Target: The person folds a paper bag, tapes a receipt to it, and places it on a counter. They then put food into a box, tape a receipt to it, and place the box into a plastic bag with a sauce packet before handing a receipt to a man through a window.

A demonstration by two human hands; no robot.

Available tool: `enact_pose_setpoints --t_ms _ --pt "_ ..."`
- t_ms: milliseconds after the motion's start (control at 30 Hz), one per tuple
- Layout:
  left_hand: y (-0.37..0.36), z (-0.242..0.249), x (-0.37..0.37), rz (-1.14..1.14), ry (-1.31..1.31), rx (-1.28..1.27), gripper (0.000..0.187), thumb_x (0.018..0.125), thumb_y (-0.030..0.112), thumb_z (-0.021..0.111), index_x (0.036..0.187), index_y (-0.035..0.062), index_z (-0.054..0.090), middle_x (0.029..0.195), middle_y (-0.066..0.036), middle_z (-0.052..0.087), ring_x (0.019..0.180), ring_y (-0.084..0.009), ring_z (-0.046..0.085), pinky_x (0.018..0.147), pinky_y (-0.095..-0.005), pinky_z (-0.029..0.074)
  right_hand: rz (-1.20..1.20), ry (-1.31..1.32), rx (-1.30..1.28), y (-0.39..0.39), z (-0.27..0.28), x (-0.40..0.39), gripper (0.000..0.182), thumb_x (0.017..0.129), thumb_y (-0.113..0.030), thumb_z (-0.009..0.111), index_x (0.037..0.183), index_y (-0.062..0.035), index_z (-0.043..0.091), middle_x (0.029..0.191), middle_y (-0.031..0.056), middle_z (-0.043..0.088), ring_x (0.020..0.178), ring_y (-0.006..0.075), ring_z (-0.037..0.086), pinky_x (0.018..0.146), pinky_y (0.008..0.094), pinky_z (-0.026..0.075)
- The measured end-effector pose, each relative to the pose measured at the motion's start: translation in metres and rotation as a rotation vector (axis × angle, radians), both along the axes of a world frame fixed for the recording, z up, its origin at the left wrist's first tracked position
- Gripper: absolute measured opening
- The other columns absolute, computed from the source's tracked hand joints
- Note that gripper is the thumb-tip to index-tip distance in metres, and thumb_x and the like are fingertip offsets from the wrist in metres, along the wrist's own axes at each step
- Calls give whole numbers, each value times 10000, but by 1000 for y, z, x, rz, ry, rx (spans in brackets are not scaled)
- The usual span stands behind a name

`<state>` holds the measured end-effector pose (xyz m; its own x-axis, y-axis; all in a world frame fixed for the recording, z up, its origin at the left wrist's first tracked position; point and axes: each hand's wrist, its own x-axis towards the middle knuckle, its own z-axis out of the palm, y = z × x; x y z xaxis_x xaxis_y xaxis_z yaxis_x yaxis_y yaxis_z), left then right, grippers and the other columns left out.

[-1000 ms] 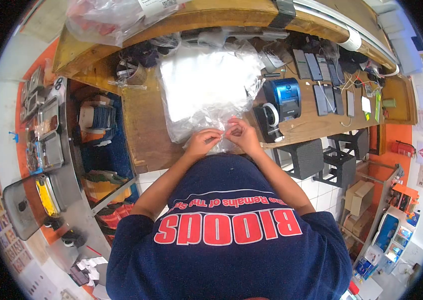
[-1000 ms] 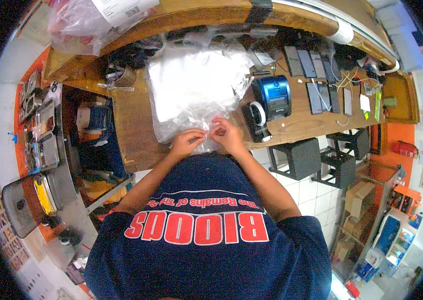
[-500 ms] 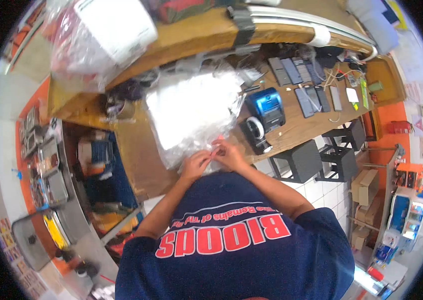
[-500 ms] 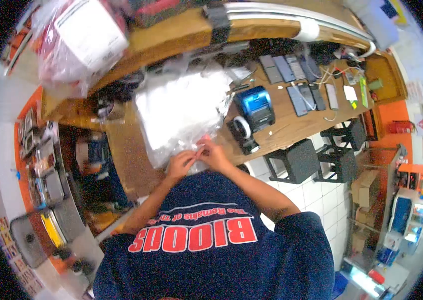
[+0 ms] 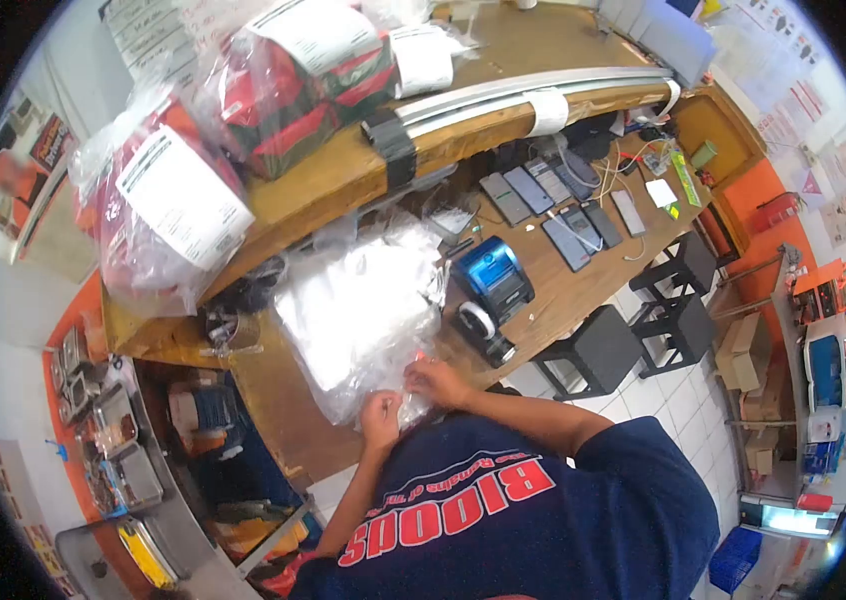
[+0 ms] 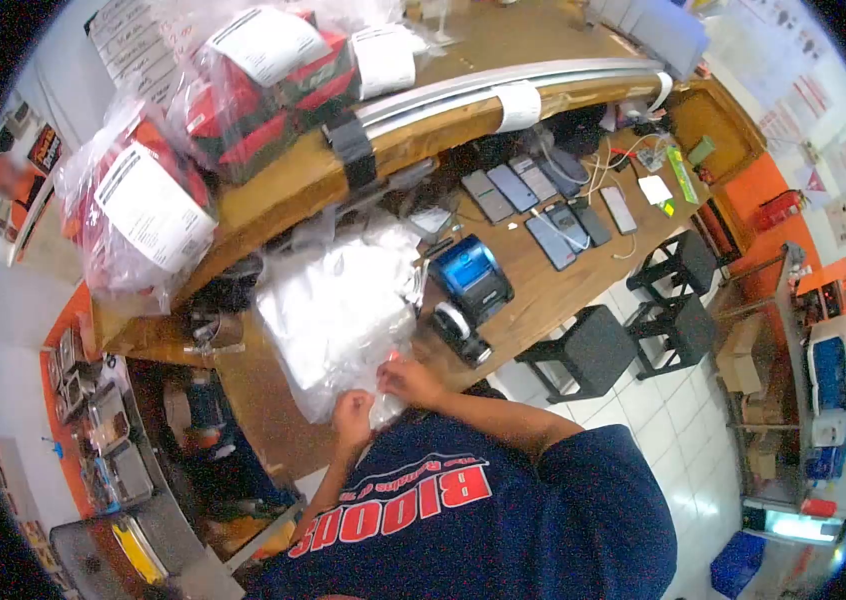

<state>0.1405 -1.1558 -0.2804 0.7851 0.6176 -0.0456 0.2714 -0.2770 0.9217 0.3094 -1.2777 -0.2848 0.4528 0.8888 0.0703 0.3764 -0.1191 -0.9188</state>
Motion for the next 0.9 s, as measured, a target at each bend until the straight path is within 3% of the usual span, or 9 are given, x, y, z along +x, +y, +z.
enact_pose_setpoints --t_ms 67,133,200,267,333,467,667,833,900 --pt "-7 14 0 5 27 16 190 869 174 719 954 18 651 997 -136 681 959 -310 618 896 -408 473 101 97 -40 -1 22 24 266 867 -85 753 1105 -20 653 969 113 729 860 199 711 767 328 551" --pt "-18 36 1 -169 49 504 386 788 214 805 1073 42 610 1132 -145 629 1070 -337 567 943 -443 443 259 303 -65 -1 37 62 268 874 -164 775 1086 -20 696 972 66 733 861 115 683 764 292 541" --pt "-33 20 -2 -169 95 570 553 686 212 865 1129 58 571 1199 -163 575 1145 -375 513 974 -477 413 123 1 -77 -2 111 118 281 885 -198 771 1096 -24 704 1006 43 728 876 116 681 767 274 538" --pt "-49 8 -1 -74 152 600 555 638 168 867 1094 48 575 1175 -178 574 1129 -394 511 978 -489 413 3 395 129 -4 167 194 334 936 -198 718 1217 -27 664 1041 71 747 930 132 685 818 310 554" --pt "-67 14 2 29 250 640 525 642 133 837 1085 39 571 1172 -181 570 1127 -399 506 998 -489 407 -240 442 372 -18 259 260 290 930 -158 707 1188 -40 650 974 60 740 810 80 649 661 241 521" --pt "-96 16 16 269 290 686 517 586 51 728 1065 11 537 1189 -191 551 1166 -421 474 1039 -524 362 -573 322 825 -38 322 431 203 926 -93 639 1117 -22 629 894 77 728 676 82 566 615 228 474" --pt "-160 62 54 589 432 570 858 620 119 780 1379 -16 401 1541 -325 236 1412 -505 237 1159 -599 192 -765 211 847 -12 387 598 334 924 -198 697 1203 -32 616 919 82 716 693 68 553 609 230 435" --pt "-179 60 68 662 482 701 936 676 256 790 1433 -53 335 1572 -304 182 1438 -472 207 1168 -592 162 -1041 -198 589 57 388 689 567 772 -375 861 1140 15 677 900 99 686 767 214 639 726 360 524" --pt "-182 67 78 689 495 719 929 690 257 786 1433 -65 329 1571 -308 173 1439 -470 202 1169 -592 159 -1061 -103 563 64 392 700 569 751 -380 867 1126 5 679 980 144 662 879 290 638 798 413 518"
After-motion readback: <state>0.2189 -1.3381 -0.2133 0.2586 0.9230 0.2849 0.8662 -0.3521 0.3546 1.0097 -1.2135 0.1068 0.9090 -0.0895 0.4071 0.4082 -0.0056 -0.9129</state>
